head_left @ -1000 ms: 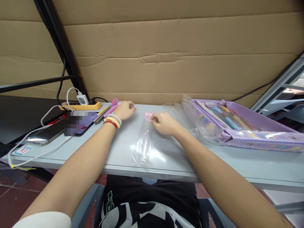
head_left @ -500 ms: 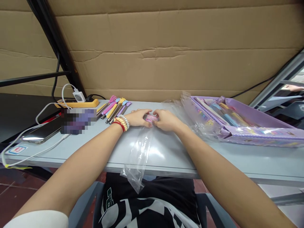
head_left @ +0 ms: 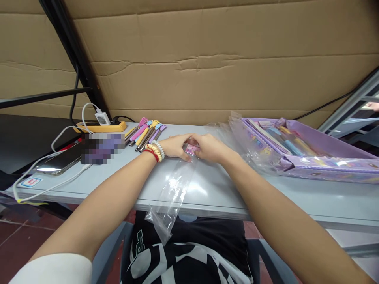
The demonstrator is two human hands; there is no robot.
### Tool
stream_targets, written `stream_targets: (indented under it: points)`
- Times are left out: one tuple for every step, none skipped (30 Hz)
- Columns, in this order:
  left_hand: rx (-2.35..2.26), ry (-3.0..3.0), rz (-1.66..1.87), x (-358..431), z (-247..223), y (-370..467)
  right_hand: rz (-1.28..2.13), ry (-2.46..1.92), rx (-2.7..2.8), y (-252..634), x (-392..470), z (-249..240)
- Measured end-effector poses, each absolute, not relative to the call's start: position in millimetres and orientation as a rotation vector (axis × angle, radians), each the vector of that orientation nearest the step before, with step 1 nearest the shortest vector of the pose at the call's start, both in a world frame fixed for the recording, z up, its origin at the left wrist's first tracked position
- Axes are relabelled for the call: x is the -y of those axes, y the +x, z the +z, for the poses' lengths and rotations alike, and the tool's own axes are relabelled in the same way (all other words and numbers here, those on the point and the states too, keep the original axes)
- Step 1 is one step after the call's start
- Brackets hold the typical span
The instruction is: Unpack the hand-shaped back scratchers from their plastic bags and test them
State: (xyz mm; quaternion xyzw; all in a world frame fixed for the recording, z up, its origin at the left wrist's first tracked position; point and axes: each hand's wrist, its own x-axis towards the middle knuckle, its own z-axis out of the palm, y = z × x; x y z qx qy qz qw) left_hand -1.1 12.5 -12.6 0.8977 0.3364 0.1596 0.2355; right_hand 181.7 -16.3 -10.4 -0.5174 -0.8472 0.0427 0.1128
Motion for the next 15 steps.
stream_targets:
  points:
    - [-0.920,2.456,0.437,-12.7,-12.6,-1.0,0.115,-1.514,2.488,181.8,16.2,-10.1]
    - [-0.921,2.451,0.433,-13.0,-12.6,-0.9,0.104,-1.514,2.492,181.6,16.3,-9.8]
    - [-0.925,2.450,0.427,-13.2,-12.7,-0.9,0.093,-1.522,2.497,181.3,16.5,-9.7]
    - [-0.929,2.451,0.420,-13.6,-13.0,-0.9,0.084,-1.537,2.505,180.7,16.7,-9.7]
    - [-0.931,2.451,0.414,-14.0,-13.4,-1.0,0.071,-1.555,2.514,180.0,16.9,-10.0]
    - [-0.928,2.450,0.411,-14.5,-14.1,-1.2,0.053,-1.571,2.523,179.2,16.9,-10.5]
    - [-0.921,2.446,0.412,-15.1,-14.8,-1.5,0.029,-1.584,2.529,178.3,16.7,-11.3]
    - [-0.908,2.439,0.415,-15.7,-15.6,-1.8,0.002,-1.588,2.535,177.5,16.3,-12.3]
    - [-0.898,2.429,0.419,-16.1,-16.2,-2.2,-0.024,-1.585,2.536,176.9,15.6,-13.3]
    - [-0.891,2.417,0.423,-16.3,-16.5,-2.4,-0.044,-1.578,2.531,176.6,14.6,-14.3]
    - [-0.883,2.406,0.428,-16.2,-16.4,-2.6,-0.053,-1.568,2.517,176.5,13.4,-15.1]
    - [-0.872,2.397,0.437,-15.7,-15.8,-2.6,-0.046,-1.563,2.486,176.9,12.2,-15.6]
    - [-0.859,2.389,0.449,-15.0,-14.8,-2.4,-0.021,-1.555,2.439,177.6,11.0,-15.8]
    - [-0.853,2.379,0.470,-14.1,-13.5,-2.1,0.023,-1.540,2.378,178.5,9.9,-15.6]
    - [-0.856,2.362,0.496,-13.2,-12.1,-1.7,0.077,-1.516,2.308,179.6,9.1,-15.1]
